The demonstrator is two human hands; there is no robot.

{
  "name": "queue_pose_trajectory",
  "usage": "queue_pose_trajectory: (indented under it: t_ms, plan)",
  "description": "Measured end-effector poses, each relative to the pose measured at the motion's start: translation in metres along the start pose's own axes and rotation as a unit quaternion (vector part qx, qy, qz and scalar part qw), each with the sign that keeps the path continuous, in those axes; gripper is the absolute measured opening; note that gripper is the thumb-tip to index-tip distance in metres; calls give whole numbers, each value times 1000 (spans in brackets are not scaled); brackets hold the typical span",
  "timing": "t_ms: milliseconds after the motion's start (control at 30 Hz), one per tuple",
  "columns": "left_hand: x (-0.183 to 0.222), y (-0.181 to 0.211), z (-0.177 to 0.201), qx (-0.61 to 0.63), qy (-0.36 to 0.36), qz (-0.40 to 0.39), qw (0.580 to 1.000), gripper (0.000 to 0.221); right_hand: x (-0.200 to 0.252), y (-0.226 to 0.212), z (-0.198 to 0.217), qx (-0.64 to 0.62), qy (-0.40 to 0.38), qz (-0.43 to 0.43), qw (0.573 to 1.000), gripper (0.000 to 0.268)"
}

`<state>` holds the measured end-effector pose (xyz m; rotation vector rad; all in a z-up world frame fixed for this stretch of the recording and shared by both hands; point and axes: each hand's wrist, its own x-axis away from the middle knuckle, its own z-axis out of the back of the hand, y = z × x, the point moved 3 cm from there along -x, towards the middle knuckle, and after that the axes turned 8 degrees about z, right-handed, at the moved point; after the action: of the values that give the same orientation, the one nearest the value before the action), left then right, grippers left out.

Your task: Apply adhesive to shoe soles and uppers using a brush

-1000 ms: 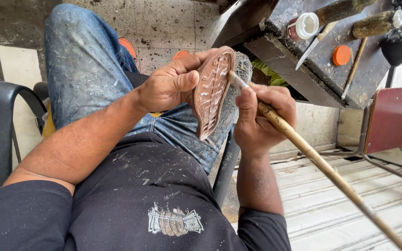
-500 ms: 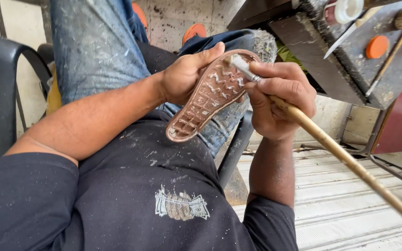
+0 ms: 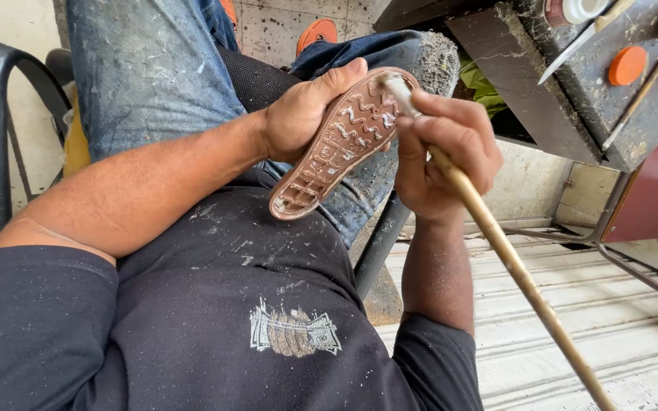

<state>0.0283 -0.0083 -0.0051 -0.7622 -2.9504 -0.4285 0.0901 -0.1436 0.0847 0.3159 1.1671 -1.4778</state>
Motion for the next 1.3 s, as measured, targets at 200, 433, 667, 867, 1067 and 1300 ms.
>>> queue_pose_trajectory:
  t_ms: [200,433,667,867,1067,1300]
  plan:
    - [0,4,1,-100,53,-84,990,59,9,-19,0,56,-19,-169,984,19]
    - [4,1,3,-181,104,-41,977,69,14,7,4,0,124,-167,978,18]
    - [-1,-8,4,65,-10,18,998,54,27,4,-10,-75,-16,5,997,7]
    - [0,-7,9,12,61,-4,998,65,20,2,-1,176,66,9,982,15]
    - [-1,-14,14,38,60,15,997,63,30,10,3,153,79,26,985,15]
    - [-5,-18,20,55,45,-3,997,54,22,-13,-7,-63,-8,-78,995,14]
